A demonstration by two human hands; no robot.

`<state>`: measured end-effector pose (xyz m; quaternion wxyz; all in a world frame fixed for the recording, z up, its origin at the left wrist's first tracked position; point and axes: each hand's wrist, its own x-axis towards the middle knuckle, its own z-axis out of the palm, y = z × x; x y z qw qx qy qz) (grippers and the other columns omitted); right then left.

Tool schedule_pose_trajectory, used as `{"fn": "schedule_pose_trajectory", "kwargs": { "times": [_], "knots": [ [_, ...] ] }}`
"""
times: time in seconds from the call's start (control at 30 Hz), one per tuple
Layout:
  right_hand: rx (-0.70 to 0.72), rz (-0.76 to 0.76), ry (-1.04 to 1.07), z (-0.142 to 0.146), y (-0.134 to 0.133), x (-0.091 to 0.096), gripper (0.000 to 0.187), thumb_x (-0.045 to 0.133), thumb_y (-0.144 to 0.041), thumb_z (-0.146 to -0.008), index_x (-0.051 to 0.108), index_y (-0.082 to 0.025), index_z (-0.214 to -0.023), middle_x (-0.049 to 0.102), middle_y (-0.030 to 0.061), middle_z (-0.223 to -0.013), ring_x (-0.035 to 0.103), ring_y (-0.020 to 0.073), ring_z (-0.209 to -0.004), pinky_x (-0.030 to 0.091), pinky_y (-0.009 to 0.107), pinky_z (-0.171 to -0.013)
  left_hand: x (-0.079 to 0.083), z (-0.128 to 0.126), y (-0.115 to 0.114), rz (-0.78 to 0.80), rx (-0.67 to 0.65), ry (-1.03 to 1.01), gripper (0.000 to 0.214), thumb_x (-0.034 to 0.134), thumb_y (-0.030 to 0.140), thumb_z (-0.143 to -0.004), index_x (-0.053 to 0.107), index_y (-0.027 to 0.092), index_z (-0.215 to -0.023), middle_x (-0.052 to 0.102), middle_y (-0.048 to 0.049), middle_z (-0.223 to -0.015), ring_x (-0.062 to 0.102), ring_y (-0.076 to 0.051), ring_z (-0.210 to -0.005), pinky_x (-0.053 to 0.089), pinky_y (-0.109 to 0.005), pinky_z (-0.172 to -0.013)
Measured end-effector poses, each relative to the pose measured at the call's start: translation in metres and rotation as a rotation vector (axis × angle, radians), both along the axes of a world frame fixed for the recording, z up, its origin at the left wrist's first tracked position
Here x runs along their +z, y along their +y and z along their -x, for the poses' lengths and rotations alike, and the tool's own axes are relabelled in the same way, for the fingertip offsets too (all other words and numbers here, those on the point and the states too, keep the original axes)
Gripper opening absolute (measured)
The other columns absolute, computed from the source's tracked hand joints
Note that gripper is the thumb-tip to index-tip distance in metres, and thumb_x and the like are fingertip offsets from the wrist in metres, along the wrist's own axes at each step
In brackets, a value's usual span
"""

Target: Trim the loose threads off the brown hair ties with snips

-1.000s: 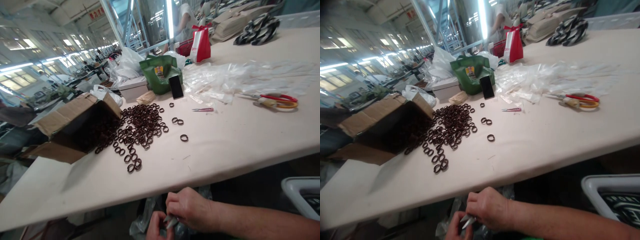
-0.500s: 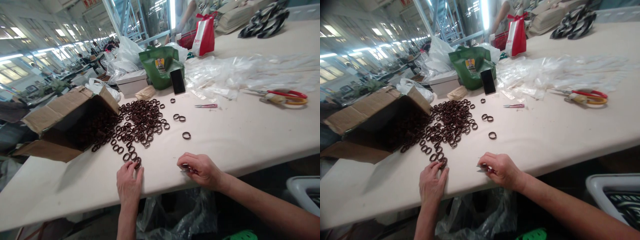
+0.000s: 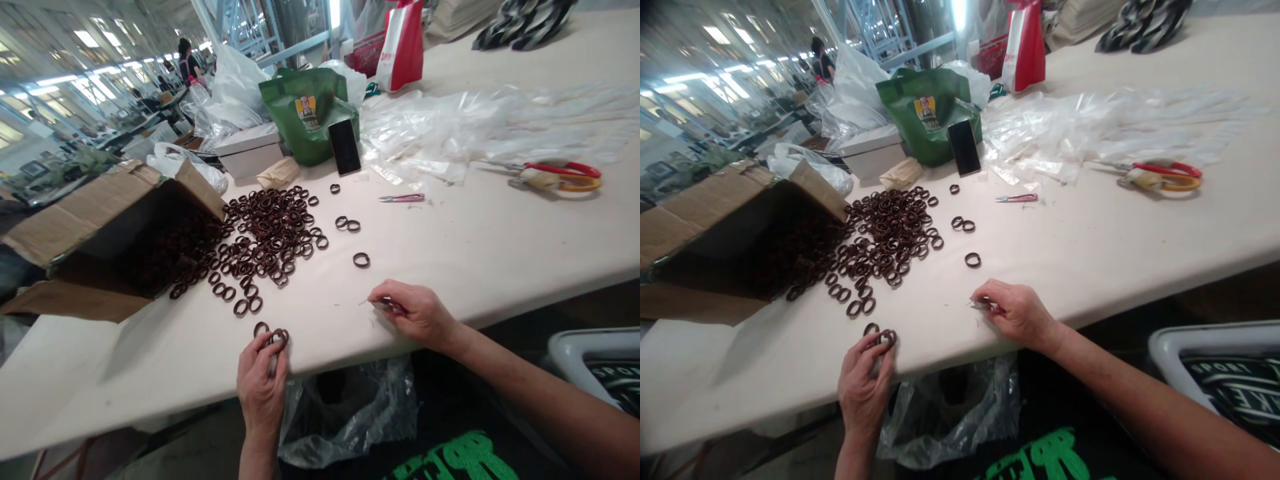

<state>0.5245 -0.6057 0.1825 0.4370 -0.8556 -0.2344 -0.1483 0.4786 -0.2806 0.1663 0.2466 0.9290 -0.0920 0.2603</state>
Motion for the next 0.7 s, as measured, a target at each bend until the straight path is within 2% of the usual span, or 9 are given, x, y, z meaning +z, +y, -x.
{"fn": "schedule_pose_trajectory", "kwargs": {
  "times": [0.07, 0.17, 0.27, 0.33, 0.4, 0.47, 0.53, 0.7],
  "knots": [
    [-0.008, -0.006, 0.027, 0.000, 0.000, 0.000, 0.024, 0.050, -0.009, -0.078, 0.064, -0.019, -0.093, 0.068, 0.0012, -0.081, 0.060, 0.0109, -0.065, 0.047, 0.020, -0.061, 0.002, 0.006, -0.002, 0.147, 0.049, 0.015, 0.008, 0.068, 0.027, -0.085, 0.072, 0.021, -0.087, 0.069, -0.0077, -0.110, 0.065, -0.021, -0.104, 0.051, -0.037, -0.094],
    [-0.021, -0.020, 0.084, -0.001, -0.001, 0.001, 0.021, 0.051, -0.012, -0.080, 0.066, -0.018, -0.093, 0.069, 0.0020, -0.081, 0.059, 0.0108, -0.062, 0.046, 0.021, -0.059, 0.009, 0.009, -0.006, 0.544, 0.211, 0.104, 0.014, 0.071, 0.031, -0.082, 0.072, 0.020, -0.089, 0.071, -0.0065, -0.108, 0.067, -0.021, -0.102, 0.052, -0.037, -0.095],
    [-0.034, -0.028, 0.130, -0.002, -0.001, 0.003, 0.019, 0.052, -0.016, -0.081, 0.067, -0.018, -0.093, 0.070, 0.0030, -0.081, 0.058, 0.0113, -0.060, 0.047, 0.022, -0.059, 0.017, 0.004, -0.013, 1.035, 0.359, 0.218, 0.024, 0.077, 0.036, -0.075, 0.071, 0.017, -0.088, 0.074, -0.0036, -0.090, 0.070, -0.016, -0.081, 0.056, -0.031, -0.081],
    [-0.039, -0.029, 0.144, -0.003, -0.001, 0.004, 0.020, 0.051, -0.016, -0.080, 0.067, -0.018, -0.092, 0.071, 0.0035, -0.081, 0.057, 0.0116, -0.060, 0.047, 0.023, -0.059, 0.023, 0.000, -0.017, 1.312, 0.385, 0.228, 0.029, 0.084, 0.036, -0.065, 0.069, 0.016, -0.079, 0.074, -0.0009, -0.081, 0.068, -0.012, -0.071, 0.056, -0.025, -0.072],
    [-0.037, -0.030, 0.145, -0.003, -0.001, 0.005, 0.020, 0.051, -0.016, -0.080, 0.068, -0.018, -0.091, 0.071, 0.0036, -0.080, 0.056, 0.0116, -0.059, 0.047, 0.023, -0.060, 0.028, -0.003, -0.020, 1.521, 0.396, 0.241, 0.034, 0.090, 0.034, -0.056, 0.068, 0.016, -0.074, 0.073, 0.0004, -0.077, 0.067, -0.010, -0.068, 0.056, -0.020, -0.068],
    [-0.030, -0.034, 0.140, -0.004, -0.002, 0.005, 0.020, 0.051, -0.017, -0.081, 0.068, -0.017, -0.091, 0.071, 0.0036, -0.080, 0.055, 0.0115, -0.059, 0.047, 0.023, -0.059, 0.034, -0.003, -0.020, 1.661, 0.415, 0.294, 0.036, 0.091, 0.031, -0.054, 0.069, 0.015, -0.078, 0.073, 0.0001, -0.078, 0.066, -0.009, -0.066, 0.056, -0.017, -0.065],
    [-0.026, -0.043, 0.137, -0.005, -0.002, 0.005, 0.020, 0.051, -0.017, -0.081, 0.068, -0.017, -0.091, 0.071, 0.0037, -0.080, 0.055, 0.0115, -0.058, 0.047, 0.024, -0.059, 0.039, 0.000, -0.020, 1.761, 0.414, 0.346, 0.032, 0.089, 0.029, -0.059, 0.070, 0.014, -0.081, 0.073, -0.0012, -0.081, 0.065, -0.008, -0.065, 0.056, -0.016, -0.061],
    [-0.042, -0.161, 0.260, -0.002, 0.008, 0.010, 0.018, 0.055, -0.028, -0.086, 0.069, -0.016, -0.088, 0.071, 0.0044, -0.079, 0.058, 0.0127, -0.063, 0.047, 0.025, -0.061, 0.045, 0.013, -0.027, 1.929, 0.289, 0.438, 0.018, 0.081, 0.020, -0.067, 0.070, 0.016, -0.080, 0.070, -0.0012, -0.081, 0.063, -0.006, -0.065, 0.055, -0.014, -0.060]
  ]
}}
